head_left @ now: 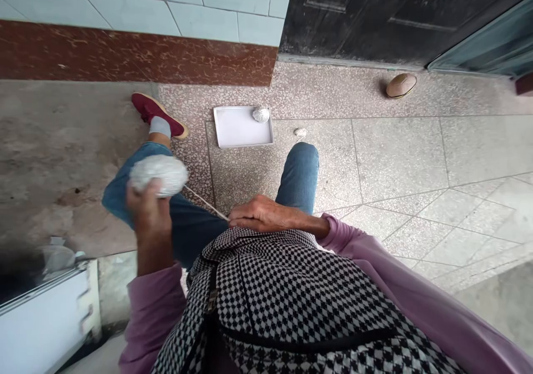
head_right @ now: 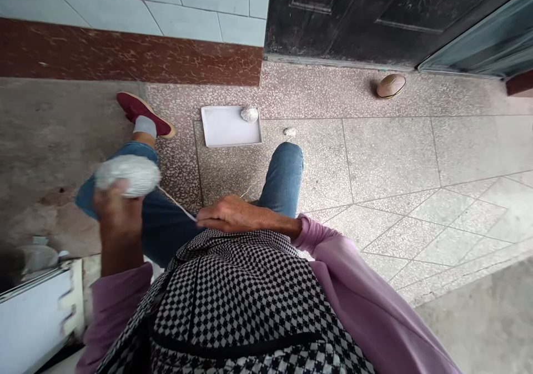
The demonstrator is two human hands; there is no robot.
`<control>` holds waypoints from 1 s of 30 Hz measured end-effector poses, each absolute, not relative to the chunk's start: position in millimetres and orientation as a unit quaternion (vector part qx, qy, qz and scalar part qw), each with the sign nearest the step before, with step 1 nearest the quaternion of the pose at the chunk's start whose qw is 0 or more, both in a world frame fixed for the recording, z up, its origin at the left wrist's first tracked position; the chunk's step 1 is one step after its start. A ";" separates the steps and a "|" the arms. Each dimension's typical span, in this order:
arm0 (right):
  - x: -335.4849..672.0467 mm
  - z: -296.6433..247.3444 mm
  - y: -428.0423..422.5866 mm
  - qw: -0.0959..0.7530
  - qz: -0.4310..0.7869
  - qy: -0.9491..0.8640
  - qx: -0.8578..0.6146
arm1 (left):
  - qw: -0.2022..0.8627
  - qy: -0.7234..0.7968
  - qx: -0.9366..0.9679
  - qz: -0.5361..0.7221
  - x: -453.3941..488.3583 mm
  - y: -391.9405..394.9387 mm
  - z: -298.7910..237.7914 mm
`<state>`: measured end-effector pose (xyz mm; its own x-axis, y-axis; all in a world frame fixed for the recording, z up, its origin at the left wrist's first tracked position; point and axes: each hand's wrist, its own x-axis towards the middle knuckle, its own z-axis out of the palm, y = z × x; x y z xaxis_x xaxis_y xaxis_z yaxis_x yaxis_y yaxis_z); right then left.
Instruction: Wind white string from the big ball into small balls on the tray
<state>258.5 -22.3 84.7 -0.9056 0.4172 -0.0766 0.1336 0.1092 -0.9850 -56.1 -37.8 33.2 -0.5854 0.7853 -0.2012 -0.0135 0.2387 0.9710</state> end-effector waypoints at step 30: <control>243.9 81.8 -1.9 0.129 0.675 -0.695 -0.214 | 0.441 0.627 0.264 0.586 -3.0 -52.3 18.1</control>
<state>243.9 -1.9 81.8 -0.8753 0.4712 -0.1085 0.1223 -0.0014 -0.9925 -3.0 -52.3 18.1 -0.4721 0.8470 -0.2443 -0.1858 0.1753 0.9668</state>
